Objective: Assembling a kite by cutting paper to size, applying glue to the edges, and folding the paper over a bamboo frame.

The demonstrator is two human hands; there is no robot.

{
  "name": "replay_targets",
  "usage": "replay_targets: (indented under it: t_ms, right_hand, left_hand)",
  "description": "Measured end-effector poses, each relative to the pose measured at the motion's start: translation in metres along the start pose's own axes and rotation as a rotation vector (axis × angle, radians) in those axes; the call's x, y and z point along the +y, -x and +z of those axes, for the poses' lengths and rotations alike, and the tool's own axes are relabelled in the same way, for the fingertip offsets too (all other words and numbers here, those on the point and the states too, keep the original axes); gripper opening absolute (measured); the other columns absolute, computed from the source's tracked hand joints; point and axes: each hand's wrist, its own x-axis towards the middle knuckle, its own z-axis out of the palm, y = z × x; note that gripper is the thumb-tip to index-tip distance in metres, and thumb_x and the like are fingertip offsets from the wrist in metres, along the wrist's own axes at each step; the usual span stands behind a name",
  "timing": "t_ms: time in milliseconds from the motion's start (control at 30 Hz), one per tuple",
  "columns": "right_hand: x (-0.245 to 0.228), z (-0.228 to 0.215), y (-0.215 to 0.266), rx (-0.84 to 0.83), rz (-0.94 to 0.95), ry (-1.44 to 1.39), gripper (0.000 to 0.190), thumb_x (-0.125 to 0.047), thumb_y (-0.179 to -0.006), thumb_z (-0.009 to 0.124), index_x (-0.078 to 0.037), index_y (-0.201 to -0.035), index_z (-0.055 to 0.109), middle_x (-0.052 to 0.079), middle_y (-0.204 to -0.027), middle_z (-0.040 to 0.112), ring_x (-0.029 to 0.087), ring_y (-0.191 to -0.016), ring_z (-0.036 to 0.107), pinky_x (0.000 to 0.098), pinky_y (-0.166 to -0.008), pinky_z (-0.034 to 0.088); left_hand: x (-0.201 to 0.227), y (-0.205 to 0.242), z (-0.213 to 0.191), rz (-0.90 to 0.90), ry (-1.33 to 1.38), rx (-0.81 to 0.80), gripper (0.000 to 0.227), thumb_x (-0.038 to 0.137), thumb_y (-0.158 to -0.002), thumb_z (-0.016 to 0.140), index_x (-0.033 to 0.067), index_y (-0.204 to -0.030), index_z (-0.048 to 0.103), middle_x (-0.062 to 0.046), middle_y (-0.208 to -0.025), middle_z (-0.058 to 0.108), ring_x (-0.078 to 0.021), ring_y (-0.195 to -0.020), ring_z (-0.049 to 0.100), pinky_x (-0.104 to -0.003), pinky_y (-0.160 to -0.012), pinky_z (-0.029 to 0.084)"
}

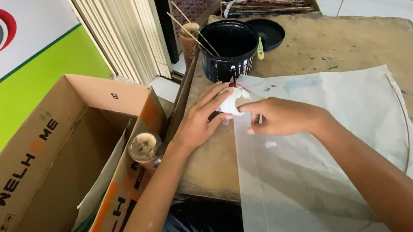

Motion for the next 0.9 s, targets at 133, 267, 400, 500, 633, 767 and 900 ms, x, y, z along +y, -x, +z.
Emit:
replay_targets:
  t_ms: [133,267,400,500,633,767,900]
  right_hand:
    - [-0.014,-0.017,0.01,-0.026,-0.002,-0.043,0.054,-0.026,-0.091,0.066,-0.023,-0.144,0.058,0.009,-0.097,0.078,0.021,-0.084,0.076,0.0365,-0.074,0.062]
    - [-0.02,-0.027,0.023,0.023,-0.016,-0.114,0.048,-0.021,-0.091,0.064,-0.017,-0.139,0.064,0.011,-0.096,0.078,0.021,-0.08,0.076,0.0347,-0.07,0.061]
    - [-0.022,-0.026,0.025,0.178,-0.073,-0.115,0.03,-0.019,-0.09,0.066,-0.017,-0.119,0.073,0.007,-0.09,0.079,0.02,-0.077,0.077,0.0354,-0.07,0.06]
    - [-0.014,-0.025,0.021,0.265,-0.077,-0.089,0.023,-0.019,-0.091,0.065,-0.013,-0.113,0.072,0.008,-0.088,0.079,0.021,-0.074,0.076,0.0367,-0.072,0.06]
    - [-0.017,-0.012,0.014,0.267,-0.081,0.008,0.026,-0.021,-0.091,0.066,-0.015,-0.116,0.07,0.009,-0.093,0.078,0.027,-0.081,0.077,0.0402,-0.072,0.061]
    - [-0.029,0.001,0.015,0.282,-0.088,0.334,0.018,-0.018,-0.094,0.059,-0.018,-0.109,0.069,0.003,-0.094,0.076,0.027,-0.081,0.075,0.0406,-0.071,0.061]
    - [-0.042,-0.004,0.024,0.369,-0.175,0.531,0.019,-0.013,-0.095,0.057,-0.018,-0.108,0.071,0.0,-0.09,0.074,0.027,-0.078,0.075,0.0407,-0.068,0.061]
  left_hand:
    - [-0.001,0.002,0.002,0.022,-0.013,-0.002,0.055,0.013,-0.092,0.074,0.0079,-0.144,0.058,-0.02,-0.144,0.056,-0.0388,-0.137,0.05,-0.056,-0.118,0.036]
    - [0.001,0.0,0.001,-0.011,0.03,0.014,0.054,0.012,-0.092,0.075,0.0067,-0.143,0.058,-0.021,-0.143,0.057,-0.0388,-0.135,0.053,-0.056,-0.118,0.038]
    - [0.004,0.0,-0.001,-0.049,0.032,0.023,0.054,0.01,-0.093,0.074,0.007,-0.144,0.057,-0.021,-0.144,0.056,-0.0382,-0.135,0.054,-0.054,-0.117,0.04]
    - [0.004,0.001,0.0,-0.043,0.01,0.023,0.054,0.01,-0.092,0.075,0.0079,-0.144,0.058,-0.021,-0.144,0.056,-0.037,-0.135,0.054,-0.053,-0.117,0.04]
    - [0.007,-0.001,-0.001,-0.05,0.002,0.023,0.055,0.012,-0.092,0.075,0.0091,-0.144,0.058,-0.02,-0.144,0.057,-0.0361,-0.135,0.055,-0.051,-0.116,0.041]
    - [0.009,-0.001,-0.001,-0.061,-0.004,0.022,0.055,0.011,-0.093,0.075,0.0085,-0.145,0.058,-0.021,-0.143,0.057,-0.0369,-0.134,0.055,-0.052,-0.116,0.042]
    - [-0.001,0.003,0.001,-0.081,0.015,0.041,0.055,0.012,-0.092,0.076,0.007,-0.144,0.058,-0.021,-0.143,0.057,-0.0372,-0.133,0.056,-0.051,-0.114,0.044]
